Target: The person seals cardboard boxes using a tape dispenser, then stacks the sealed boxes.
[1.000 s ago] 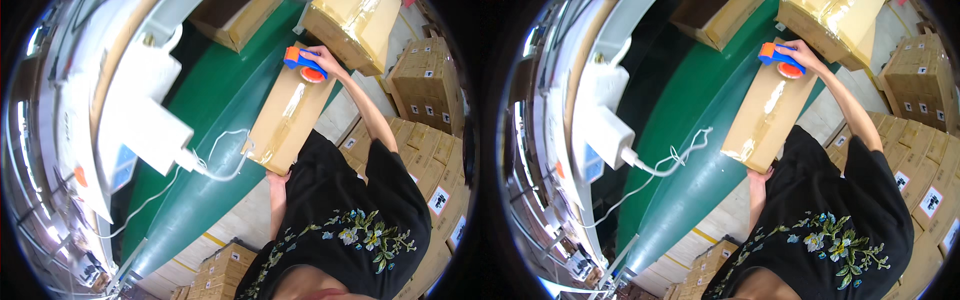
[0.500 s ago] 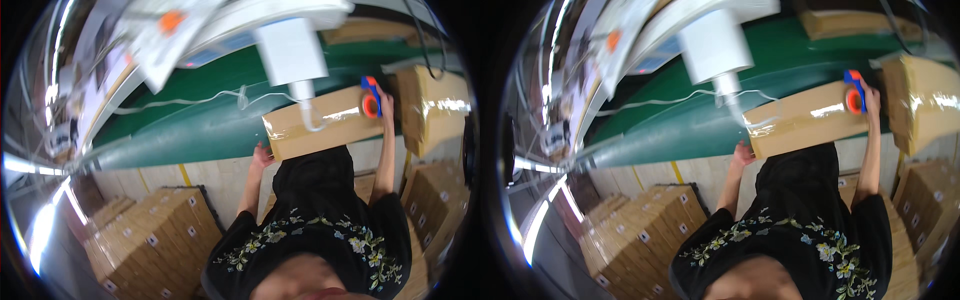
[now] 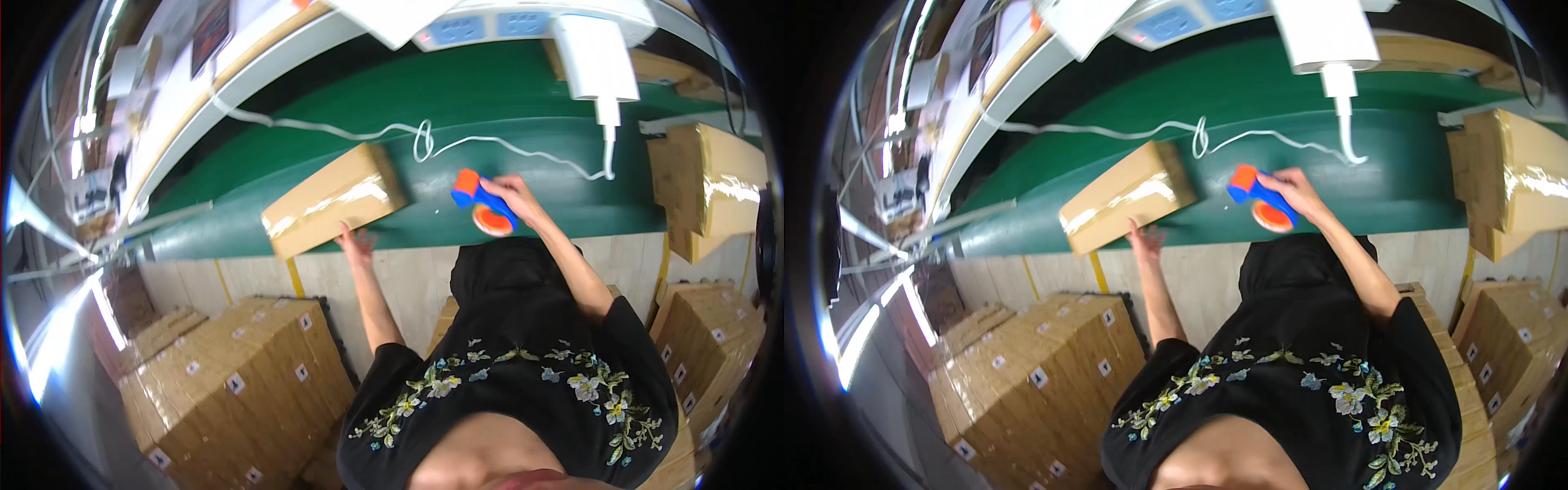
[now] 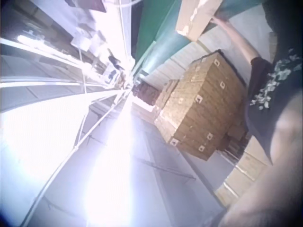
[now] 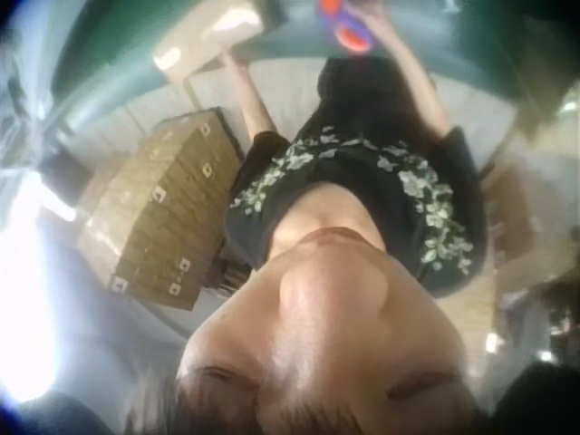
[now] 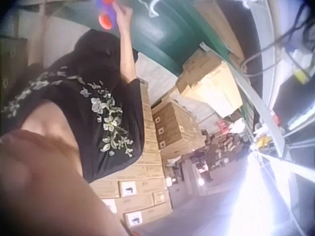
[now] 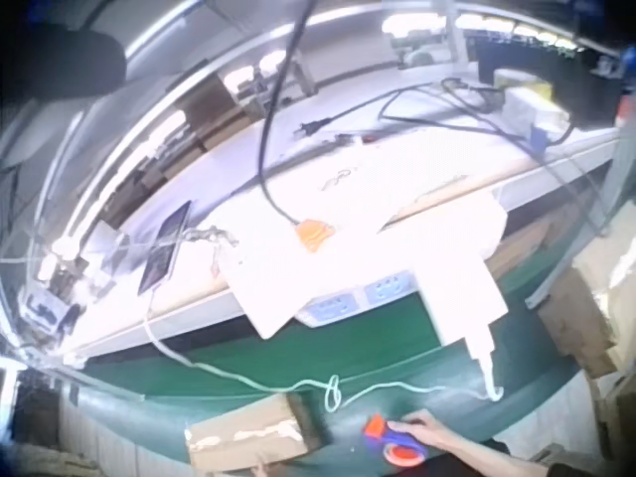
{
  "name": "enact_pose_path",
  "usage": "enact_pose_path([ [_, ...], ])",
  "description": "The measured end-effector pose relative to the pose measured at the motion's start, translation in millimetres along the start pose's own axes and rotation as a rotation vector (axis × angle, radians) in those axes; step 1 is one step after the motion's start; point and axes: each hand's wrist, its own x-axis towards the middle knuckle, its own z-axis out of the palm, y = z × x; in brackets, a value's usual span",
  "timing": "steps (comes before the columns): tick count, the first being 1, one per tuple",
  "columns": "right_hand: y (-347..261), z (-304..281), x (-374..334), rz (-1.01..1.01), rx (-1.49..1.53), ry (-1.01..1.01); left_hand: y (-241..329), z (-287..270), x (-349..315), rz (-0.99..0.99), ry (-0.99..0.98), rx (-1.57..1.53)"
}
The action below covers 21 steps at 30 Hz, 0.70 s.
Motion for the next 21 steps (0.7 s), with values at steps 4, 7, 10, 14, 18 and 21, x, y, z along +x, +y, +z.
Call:
enact_pose_path([
  [4,11,-63,-52,0.063,-0.095,0.065,71,-36,102,0.344,-0.023,-0.075],
  [7,47,-108,-89,0.084,-0.020,0.399,54,55,97,0.525,1.022,1.414],
  [10,51,-131,-136,0.027,0.135,0.606,-42,191,-3,1.342,0.378,1.687],
  [14,73,-127,-163,-0.069,0.312,0.696,-178,315,-150,1.364,-0.843,1.411],
  [18,69,-111,-182,-0.073,0.443,0.787,-214,458,-219,1.570,-0.994,1.350],
  [21,64,-115,-197,-0.063,0.403,0.786,-195,564,-212,1.564,-0.783,1.445],
])
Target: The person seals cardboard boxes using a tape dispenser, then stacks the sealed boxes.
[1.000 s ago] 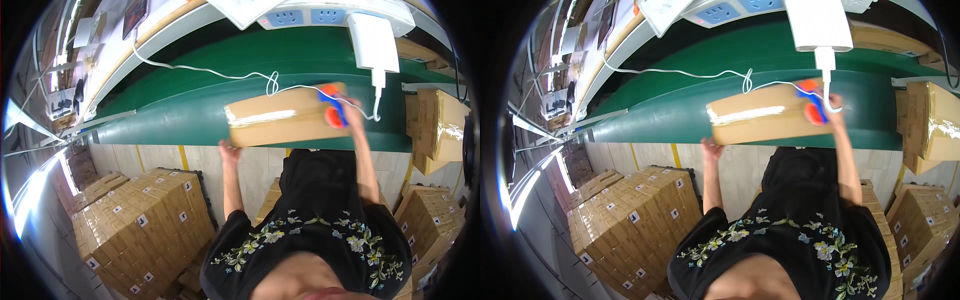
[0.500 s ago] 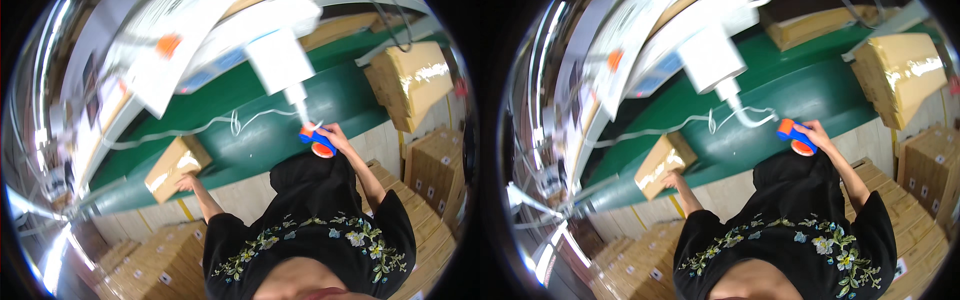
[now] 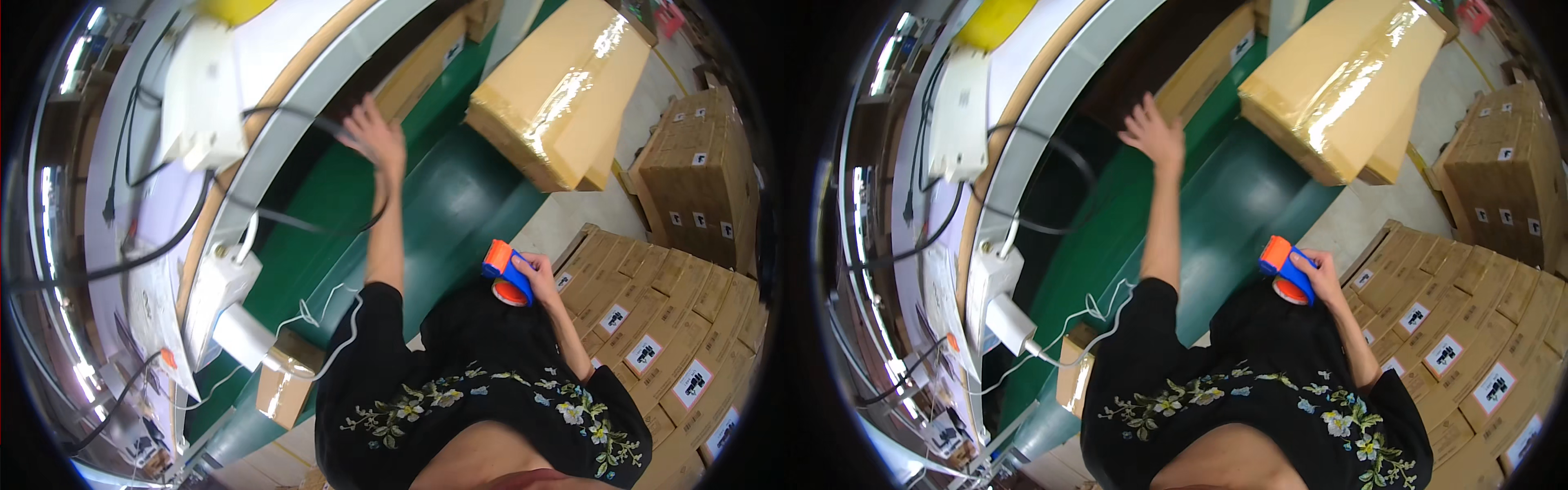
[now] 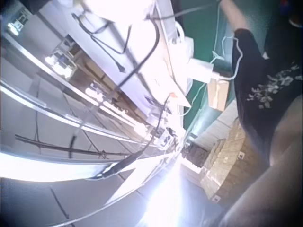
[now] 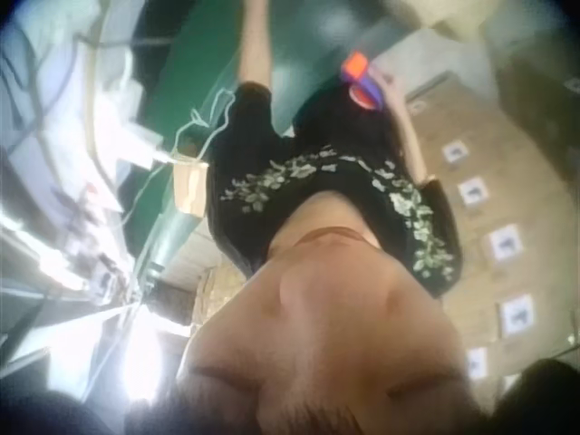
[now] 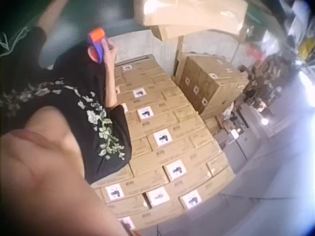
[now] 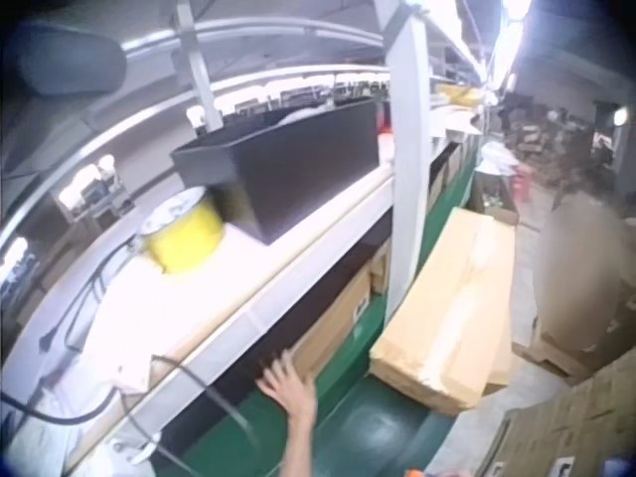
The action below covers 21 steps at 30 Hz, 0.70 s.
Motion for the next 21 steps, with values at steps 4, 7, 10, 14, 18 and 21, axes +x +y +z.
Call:
enact_pose_path([
  [4,-6,-9,6,-0.013,0.072,0.011,-39,5,51,-0.282,-0.318,0.052],
  [7,-3,-23,17,-0.006,0.096,0.014,-30,2,14,-0.161,-0.169,0.248],
  [10,-28,-33,26,-0.054,0.005,-0.058,-42,-19,-35,-0.065,-0.030,0.066],
  [14,-44,-40,29,-0.118,-0.053,-0.070,-84,-63,-134,-0.022,-0.162,0.122],
  [18,-61,-19,33,-0.156,-0.117,-0.167,-100,-99,-247,-0.024,-0.062,-0.024],
  [21,-73,-6,52,-0.190,-0.198,-0.329,-104,-134,-318,-0.138,-0.043,-0.061],
])
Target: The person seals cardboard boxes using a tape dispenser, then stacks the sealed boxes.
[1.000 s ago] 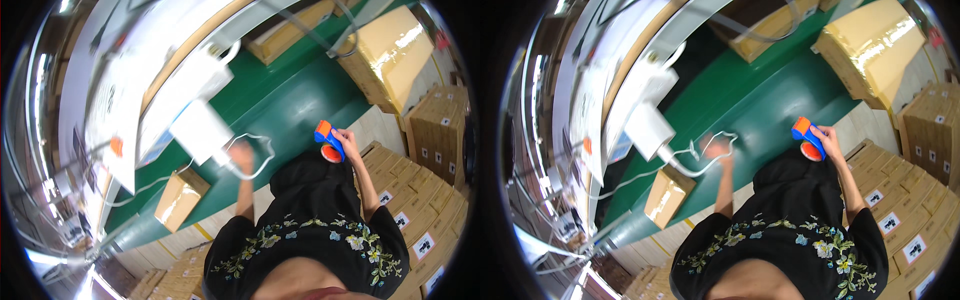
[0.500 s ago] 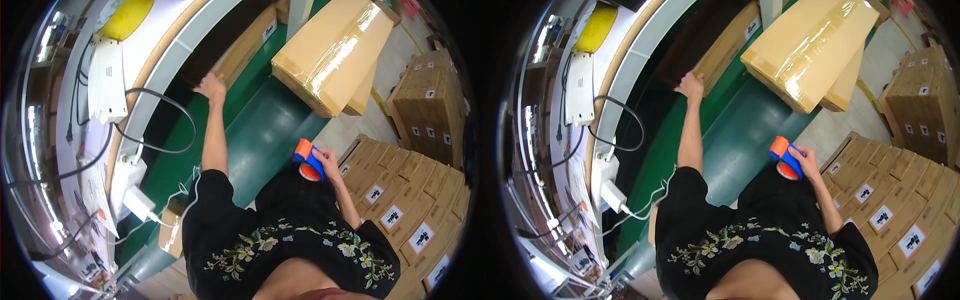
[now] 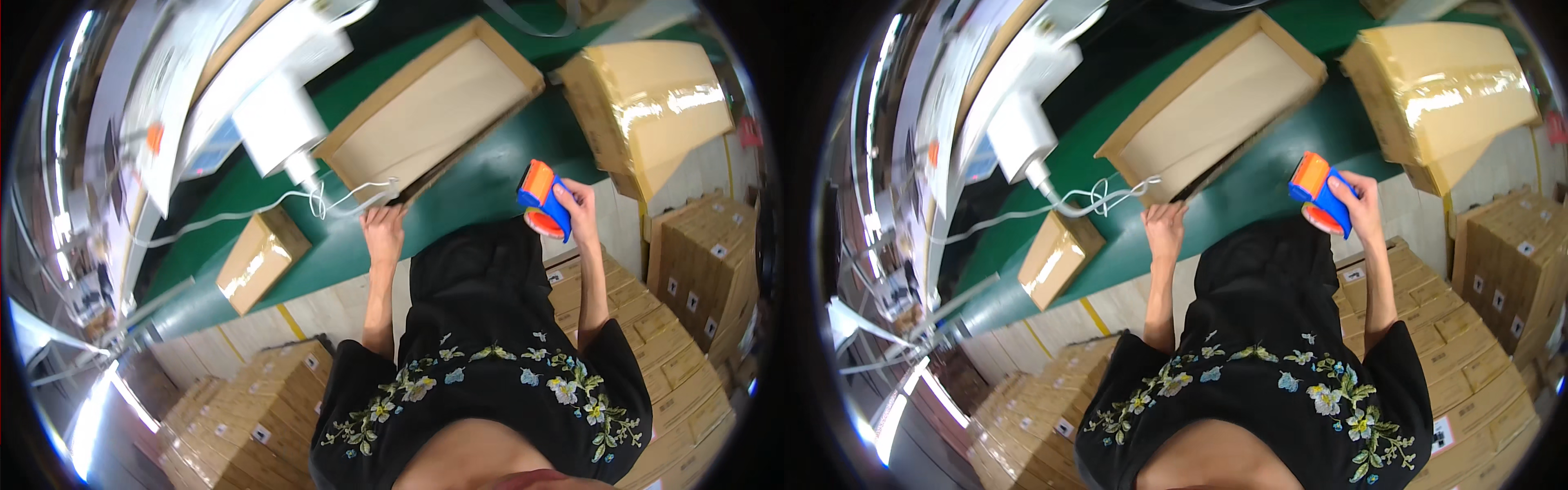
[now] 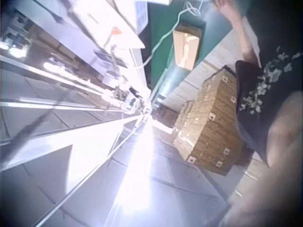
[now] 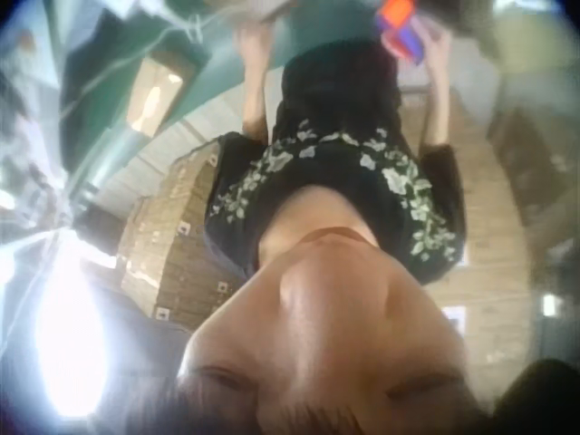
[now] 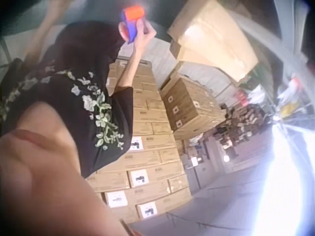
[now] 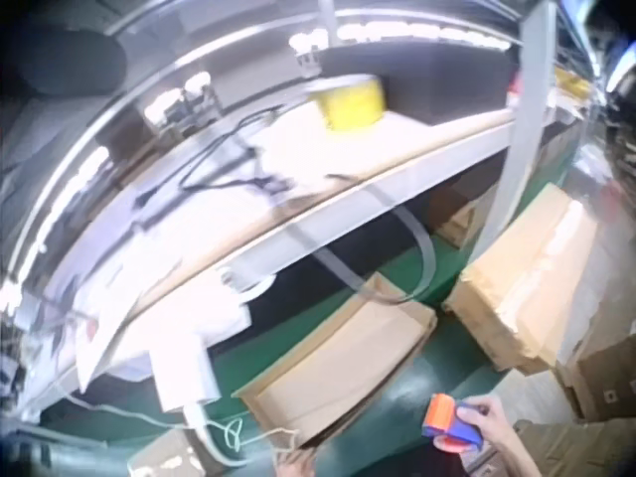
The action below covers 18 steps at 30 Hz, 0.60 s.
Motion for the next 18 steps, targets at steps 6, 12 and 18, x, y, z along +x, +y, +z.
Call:
enact_pose_path([
  [6,-3,2,70,0.153,0.074,-0.276,-60,-55,-140,-0.231,-0.059,0.025],
  [12,50,76,83,0.680,0.257,-0.441,-79,-101,-196,-0.576,0.058,0.443],
  [18,67,158,75,0.666,-0.110,-0.552,-118,-115,-187,-0.512,-0.346,-0.052],
])
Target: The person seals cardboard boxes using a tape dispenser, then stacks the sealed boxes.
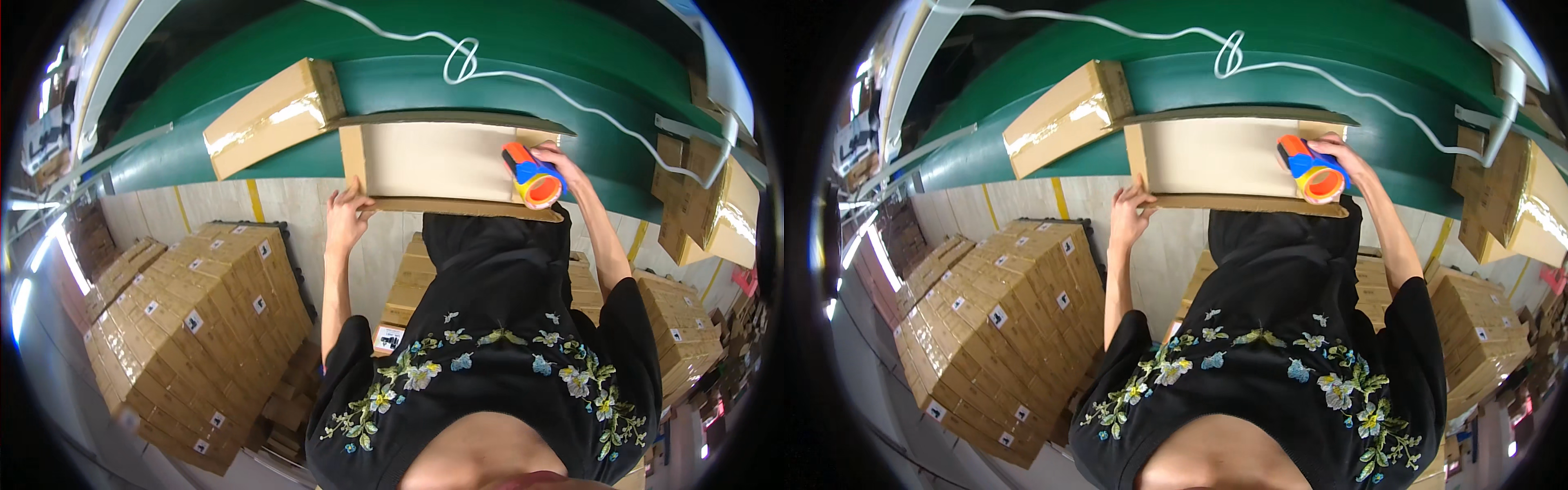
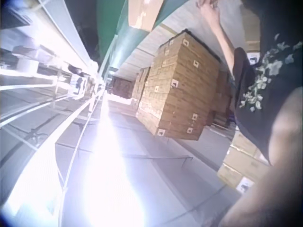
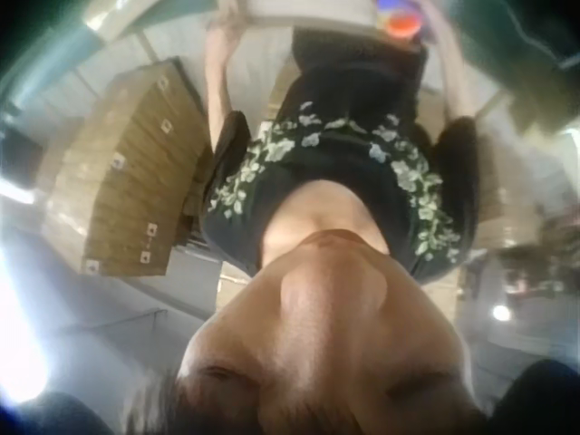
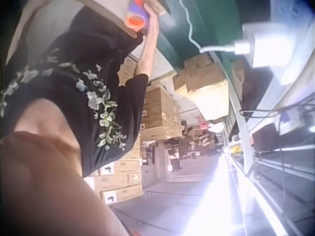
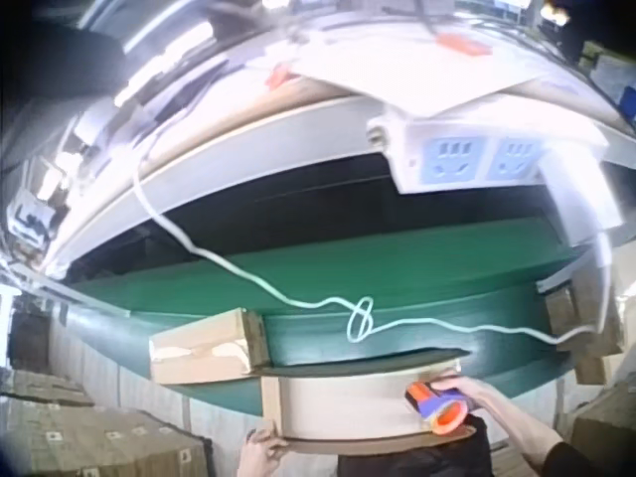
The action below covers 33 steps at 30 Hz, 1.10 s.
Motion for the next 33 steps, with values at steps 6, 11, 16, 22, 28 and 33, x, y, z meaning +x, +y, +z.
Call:
enact_pose_path([
  [6,-7,18,-12,-0.114,-0.122,0.107,2,-8,32,0.143,0.032,-0.108],
  [11,-68,20,-38,-0.420,-0.215,-0.263,-2,23,71,-0.190,0.248,-0.114],
  [16,-115,53,-7,-0.382,-0.506,-0.315,-34,68,73,-0.245,0.354,-1.101],
  [22,-23,36,51,0.122,0.183,-0.146,-11,64,75,-0.275,0.385,-0.545],
  [28,-37,75,45,-0.224,-0.459,-0.228,-6,62,107,-0.482,0.549,-0.233],
  [33,-36,160,42,-0.820,-0.865,-0.095,-14,55,113,-0.395,0.455,-0.201],
])
